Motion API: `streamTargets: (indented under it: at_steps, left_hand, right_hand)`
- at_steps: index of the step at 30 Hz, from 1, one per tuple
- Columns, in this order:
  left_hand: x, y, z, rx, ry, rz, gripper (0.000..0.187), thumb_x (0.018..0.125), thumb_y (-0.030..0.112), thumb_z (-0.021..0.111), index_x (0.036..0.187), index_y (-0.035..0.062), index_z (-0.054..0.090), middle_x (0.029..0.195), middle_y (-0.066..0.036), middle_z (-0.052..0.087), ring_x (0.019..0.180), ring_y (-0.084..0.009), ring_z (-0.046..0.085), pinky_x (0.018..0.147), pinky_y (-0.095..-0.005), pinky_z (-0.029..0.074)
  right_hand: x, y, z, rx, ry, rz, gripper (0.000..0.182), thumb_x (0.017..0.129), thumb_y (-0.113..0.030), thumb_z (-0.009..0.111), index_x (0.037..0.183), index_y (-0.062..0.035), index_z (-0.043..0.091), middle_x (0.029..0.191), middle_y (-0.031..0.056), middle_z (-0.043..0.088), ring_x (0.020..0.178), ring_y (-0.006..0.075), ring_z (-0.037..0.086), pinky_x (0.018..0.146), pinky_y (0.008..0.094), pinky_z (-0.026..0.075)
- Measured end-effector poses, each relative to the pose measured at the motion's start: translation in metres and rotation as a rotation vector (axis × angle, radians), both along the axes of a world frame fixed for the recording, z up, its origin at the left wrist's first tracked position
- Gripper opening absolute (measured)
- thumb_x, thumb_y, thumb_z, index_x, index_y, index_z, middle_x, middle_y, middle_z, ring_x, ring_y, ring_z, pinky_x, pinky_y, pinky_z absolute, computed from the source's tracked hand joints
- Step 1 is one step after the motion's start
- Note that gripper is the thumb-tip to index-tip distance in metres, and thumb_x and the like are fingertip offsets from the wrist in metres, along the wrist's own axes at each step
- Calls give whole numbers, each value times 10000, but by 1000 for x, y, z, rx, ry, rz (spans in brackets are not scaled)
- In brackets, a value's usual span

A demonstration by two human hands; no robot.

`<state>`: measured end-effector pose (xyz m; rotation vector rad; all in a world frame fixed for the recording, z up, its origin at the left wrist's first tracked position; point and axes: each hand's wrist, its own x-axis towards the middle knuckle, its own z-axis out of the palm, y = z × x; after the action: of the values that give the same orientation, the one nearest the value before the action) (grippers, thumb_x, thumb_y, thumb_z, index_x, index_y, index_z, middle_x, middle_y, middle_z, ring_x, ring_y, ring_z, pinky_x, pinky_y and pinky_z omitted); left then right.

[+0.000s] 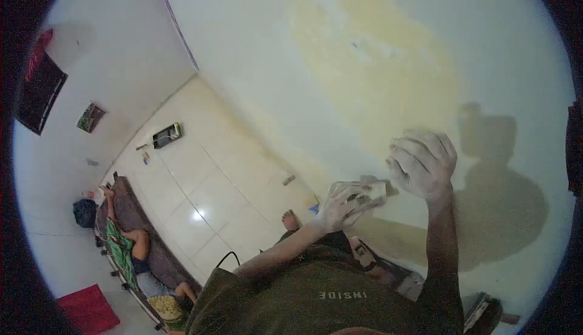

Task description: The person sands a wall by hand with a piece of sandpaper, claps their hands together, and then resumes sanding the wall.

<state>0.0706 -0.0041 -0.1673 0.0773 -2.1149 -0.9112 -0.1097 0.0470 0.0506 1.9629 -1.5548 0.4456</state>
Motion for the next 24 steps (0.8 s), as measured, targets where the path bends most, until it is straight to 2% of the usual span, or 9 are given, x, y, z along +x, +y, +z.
streamTargets:
  at_steps: [4, 6, 12, 15, 18, 19, 21, 23, 24]
  left_hand:
    - [30, -4, 3, 131, -398, 25, 289, 824, 228, 859, 1027, 75, 723, 933, -65, 736, 848, -258, 707, 818, -407, 531]
    - [62, 3, 31, 208, -194, 166, 319, 804, 223, 886, 980, 28, 705, 835, -51, 721, 700, -207, 690, 708, -367, 543]
    - [129, 37, 37, 759, -174, -3, 238, 855, 164, 826, 903, -1, 661, 793, -12, 666, 683, -91, 609, 613, -290, 506]
    - [148, 67, 37, 1037, -216, -43, 294, 950, 188, 761, 783, 14, 593, 700, 0, 606, 688, -77, 536, 602, -293, 436]
    - [156, 88, -4, 892, -256, -17, 263, 1007, 149, 670, 794, 13, 598, 708, 9, 579, 702, -66, 500, 594, -290, 419]
    - [157, 102, -7, 1048, -245, -44, 287, 1016, 158, 672, 777, 16, 598, 681, 11, 561, 671, -65, 469, 570, -290, 395]
    - [157, 122, 10, 847, -339, -48, 302, 1009, 184, 692, 771, 16, 612, 652, 0, 562, 646, -67, 471, 555, -294, 394]
    - [160, 137, 29, 672, -373, -45, 315, 992, 219, 730, 776, 5, 646, 609, -31, 575, 597, -75, 471, 535, -308, 406]
    - [165, 143, 37, 650, -375, -54, 309, 989, 224, 733, 790, 1, 653, 612, -42, 583, 597, -78, 478, 540, -311, 415]
  right_hand:
    - [12, 9, -22, -5, -243, 5, 221, 793, -191, 810, 991, -151, 723, 1062, 3, 727, 1016, 227, 693, 851, 398, 549]
    - [29, 17, -51, 55, -532, 16, 309, 815, -182, 809, 1103, -122, 713, 1115, 45, 724, 1040, 244, 681, 894, 401, 547]
    - [127, 91, -161, 687, -1614, 30, 546, 963, -251, 731, 1420, -5, 560, 1259, 90, 690, 1195, 185, 607, 1015, 347, 487]
    - [176, 128, -163, 499, -1913, -42, 428, 998, -210, 689, 1355, 6, 590, 1229, 68, 668, 1134, 176, 604, 1037, 375, 468]
    - [211, 172, -147, 230, -2057, -79, 400, 1022, -209, 655, 1348, 14, 593, 1214, 73, 674, 1085, 173, 625, 1000, 348, 493]
    - [219, 184, -151, 206, -2004, -201, 398, 1020, -216, 659, 1341, 15, 604, 1223, 94, 679, 1099, 197, 636, 1005, 371, 501]
    - [228, 219, -181, 171, -1910, -443, 397, 1018, -229, 666, 1327, 17, 626, 1242, 135, 689, 1128, 246, 660, 1014, 417, 516]
    - [259, 257, -222, -12, -1349, -551, 394, 1009, -230, 676, 1315, 14, 632, 1240, 137, 690, 1122, 245, 662, 1007, 410, 517]
    - [267, 264, -229, -28, -1365, -578, 401, 1004, -236, 682, 1314, 12, 633, 1239, 138, 690, 1123, 243, 661, 1006, 409, 516]
